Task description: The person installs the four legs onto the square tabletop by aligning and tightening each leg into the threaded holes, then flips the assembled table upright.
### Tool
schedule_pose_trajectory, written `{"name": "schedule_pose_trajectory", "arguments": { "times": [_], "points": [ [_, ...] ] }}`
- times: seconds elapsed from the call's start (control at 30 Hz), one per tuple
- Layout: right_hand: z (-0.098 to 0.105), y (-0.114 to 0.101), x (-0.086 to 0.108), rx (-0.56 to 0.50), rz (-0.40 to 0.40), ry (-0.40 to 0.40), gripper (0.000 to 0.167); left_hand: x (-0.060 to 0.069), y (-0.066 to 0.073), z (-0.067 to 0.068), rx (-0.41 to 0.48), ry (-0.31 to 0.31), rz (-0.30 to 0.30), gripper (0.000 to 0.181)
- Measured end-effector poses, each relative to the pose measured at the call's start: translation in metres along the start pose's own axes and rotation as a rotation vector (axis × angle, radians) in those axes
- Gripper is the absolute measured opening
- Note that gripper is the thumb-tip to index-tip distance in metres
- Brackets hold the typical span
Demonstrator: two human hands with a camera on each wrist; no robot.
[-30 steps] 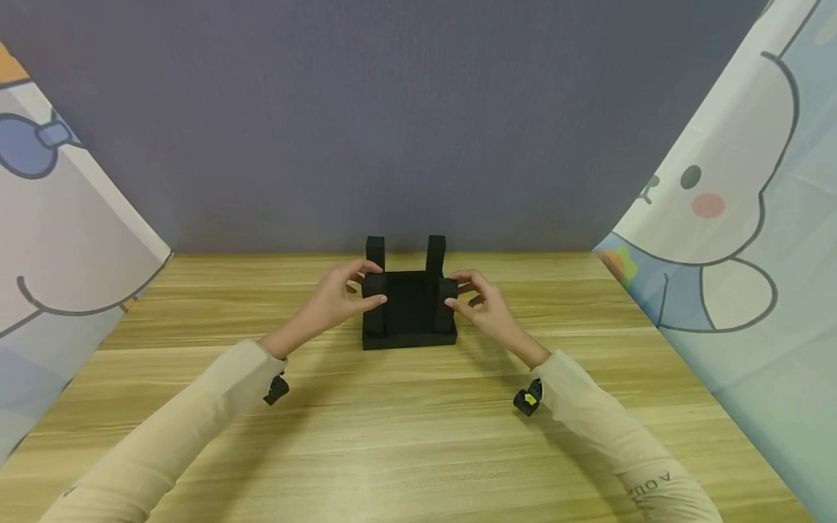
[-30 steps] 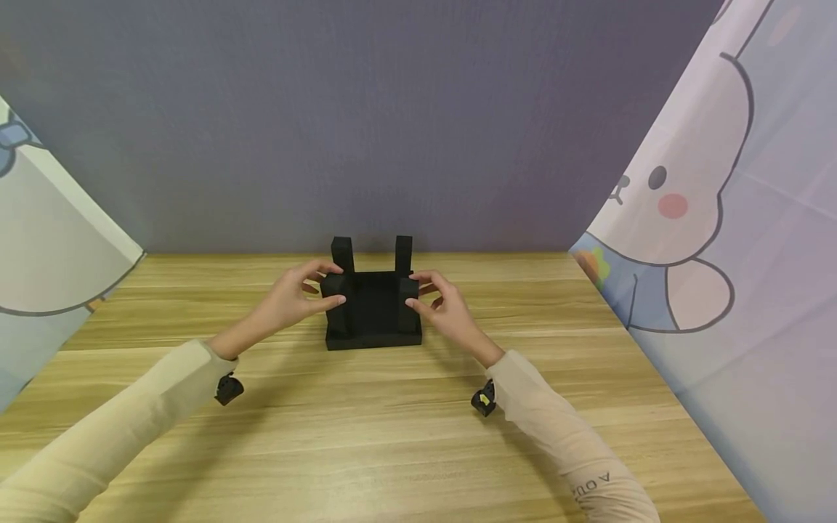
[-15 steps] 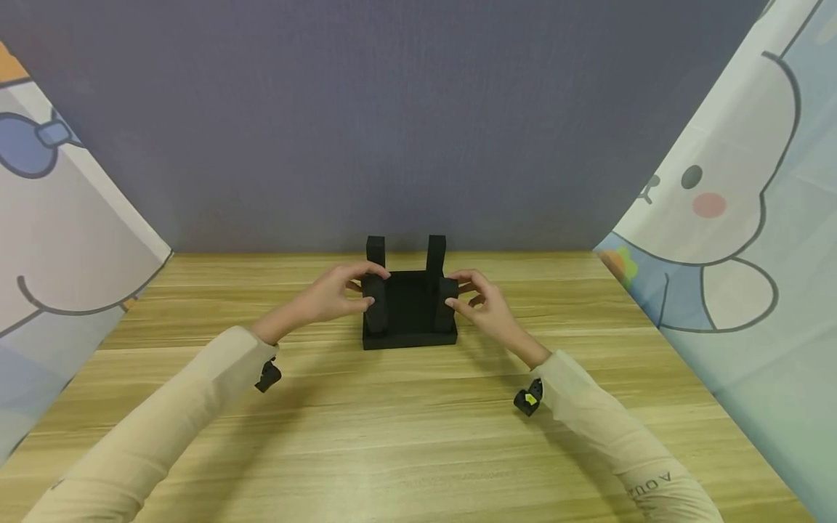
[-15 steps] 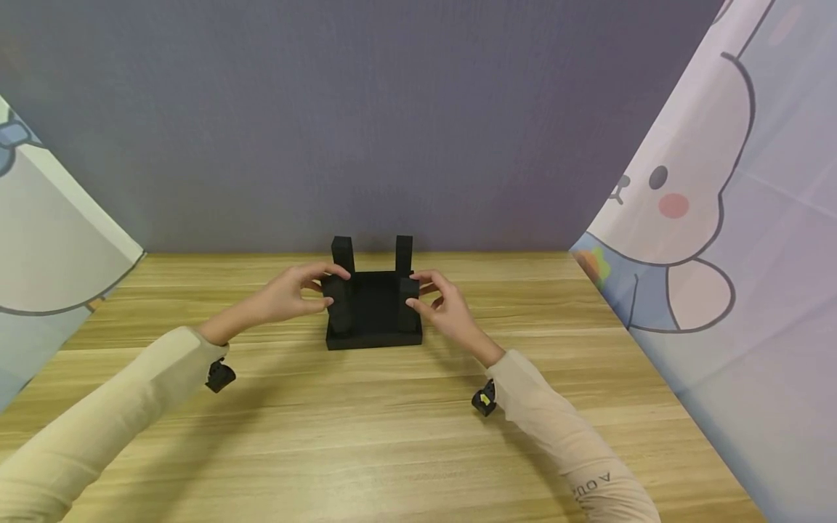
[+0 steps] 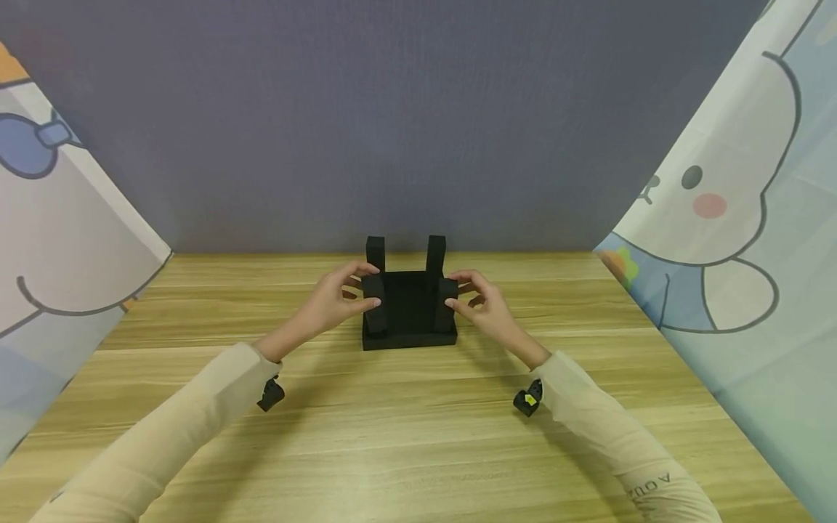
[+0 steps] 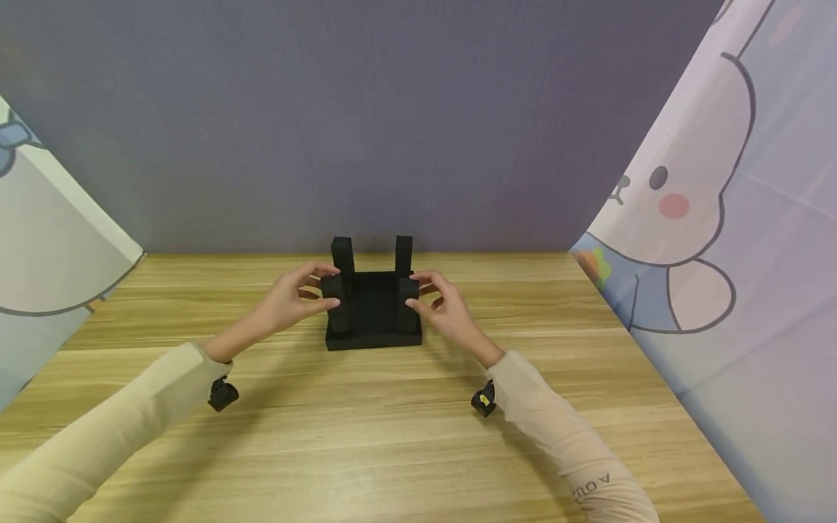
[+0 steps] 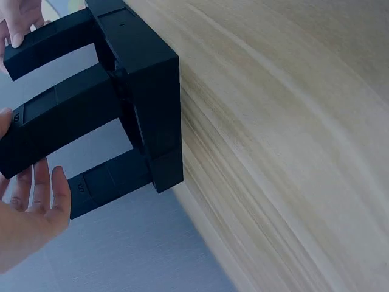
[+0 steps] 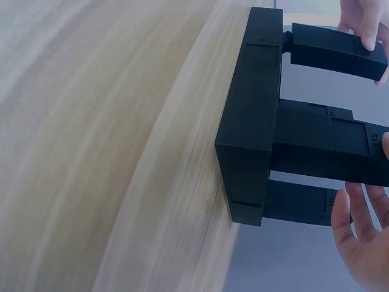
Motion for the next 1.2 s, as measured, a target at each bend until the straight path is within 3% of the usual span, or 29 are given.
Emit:
{"name": "schedule_pose_trajectory", "arguments": {
  "times": [0.13, 0.3, 0.43, 0.6, 0.73, 0.93, 1.07, 1.2],
  "points": [
    [0.0, 0.0, 0.0, 0.006, -0.011, -0.001, 0.036, -0.001, 0.0, 0.002, -0.008, -0.015, -0.041, 0.046],
    [0.0, 0.001, 0.0, 0.011, -0.012, -0.003, 0.035, -0.005, 0.001, 0.008, -0.013, -0.101, -0.094, 0.044],
    [0.0, 0.001, 0.0, 0.007, -0.018, -0.003, 0.035, -0.007, 0.002, 0.013, -0.01, -0.176, -0.108, 0.044],
    [0.0, 0.001, 0.0, 0.0, -0.024, 0.001, 0.035, -0.008, 0.002, 0.013, -0.011, -0.205, -0.109, 0.047],
    [0.0, 0.001, 0.0, -0.001, -0.024, 0.003, 0.035, -0.006, 0.001, 0.009, -0.005, -0.169, -0.064, 0.051],
    [0.0, 0.001, 0.0, 0.002, -0.029, 0.003, 0.036, 0.0, 0.004, 0.0, -0.015, -0.016, 0.014, 0.053],
    [0.001, 0.001, 0.0, 0.006, -0.024, 0.001, 0.036, 0.002, 0.008, -0.002, -0.033, 0.053, 0.005, 0.049],
    [0.001, 0.001, 0.0, 0.008, -0.019, 0.0, 0.035, 0.001, 0.009, -0.002, -0.055, 0.047, -0.032, 0.046]
  ]
}}
Point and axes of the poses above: each hand's wrist, its own x-axis away from the middle knuckle, its own z-axis out of the back of the hand, y = z × x, the point moved 2 cm from there along -x, towards the middle knuckle, and after that the axes turned 15 degrees about -x, right-handed, at the moved point
